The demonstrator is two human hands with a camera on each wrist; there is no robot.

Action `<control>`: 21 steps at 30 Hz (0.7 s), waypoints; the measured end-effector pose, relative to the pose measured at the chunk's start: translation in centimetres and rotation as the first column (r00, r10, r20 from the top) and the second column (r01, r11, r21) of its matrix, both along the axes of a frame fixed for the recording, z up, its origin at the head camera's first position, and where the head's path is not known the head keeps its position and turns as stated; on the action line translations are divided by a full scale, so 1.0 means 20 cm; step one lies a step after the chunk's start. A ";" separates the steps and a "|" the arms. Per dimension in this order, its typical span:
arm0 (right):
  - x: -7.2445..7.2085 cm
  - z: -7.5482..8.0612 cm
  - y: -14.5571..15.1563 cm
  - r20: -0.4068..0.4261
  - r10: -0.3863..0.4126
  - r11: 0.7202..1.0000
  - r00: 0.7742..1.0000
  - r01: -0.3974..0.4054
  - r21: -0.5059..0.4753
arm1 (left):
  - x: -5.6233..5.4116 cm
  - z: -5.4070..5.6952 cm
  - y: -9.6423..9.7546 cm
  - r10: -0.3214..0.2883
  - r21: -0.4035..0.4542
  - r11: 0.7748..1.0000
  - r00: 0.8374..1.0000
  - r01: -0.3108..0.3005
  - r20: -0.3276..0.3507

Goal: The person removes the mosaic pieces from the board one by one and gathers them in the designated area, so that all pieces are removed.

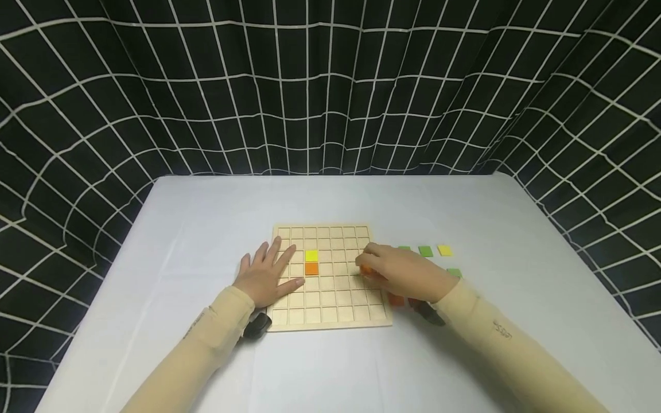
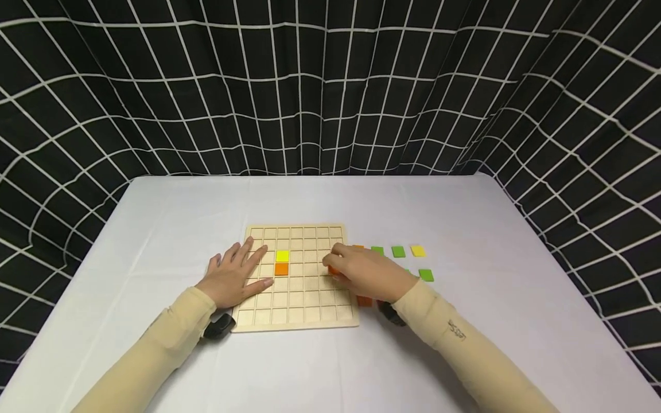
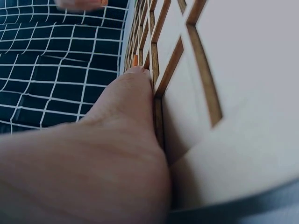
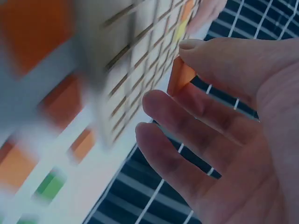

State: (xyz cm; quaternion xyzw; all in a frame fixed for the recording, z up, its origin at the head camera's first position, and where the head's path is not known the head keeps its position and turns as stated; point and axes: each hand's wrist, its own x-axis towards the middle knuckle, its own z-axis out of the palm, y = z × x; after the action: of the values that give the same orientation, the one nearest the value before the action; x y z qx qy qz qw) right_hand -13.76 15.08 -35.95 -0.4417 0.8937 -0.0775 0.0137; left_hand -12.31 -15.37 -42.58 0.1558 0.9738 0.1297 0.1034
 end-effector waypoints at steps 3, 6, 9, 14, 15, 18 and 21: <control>0.04 0.00 0.12 0.078 -0.153 0.988 0.985 0.153 0.009 | 0.00 -0.01 -0.02 0.006 0.002 1.000 1.000 -0.006 0.005; 0.08 -0.01 0.24 0.100 -0.252 0.967 0.963 0.253 0.002 | 0.00 0.00 -0.04 0.009 -0.008 1.000 1.000 -0.009 -0.005; 0.12 -0.02 0.36 0.067 -0.285 0.958 0.956 0.285 0.023 | -0.01 0.01 -0.04 0.005 -0.010 1.000 1.000 -0.006 -0.016; 0.19 -0.03 0.48 0.025 -0.295 0.953 0.955 0.292 0.083 | -0.02 0.02 -0.02 0.000 0.000 1.000 1.000 0.000 -0.011; 0.20 -0.04 0.50 0.027 -0.296 0.952 0.955 0.293 0.088 | -0.02 0.02 -0.02 -0.001 0.002 1.000 1.000 0.001 -0.008; 0.23 -0.06 0.53 0.048 -0.305 0.948 0.951 0.298 0.108 | -0.02 0.02 -0.01 -0.002 0.010 1.000 1.000 0.001 0.004; 0.25 -0.08 0.55 0.053 -0.308 0.947 0.950 0.301 0.117 | -0.02 0.00 0.00 -0.007 0.017 1.000 1.000 0.006 0.017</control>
State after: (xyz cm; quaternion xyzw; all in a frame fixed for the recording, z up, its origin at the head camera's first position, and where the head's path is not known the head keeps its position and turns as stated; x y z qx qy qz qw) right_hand -8.82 26.13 -37.51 -0.2940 0.9530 -0.0461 0.0568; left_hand -12.68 -15.28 -42.54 0.1587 0.9712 0.1390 0.1108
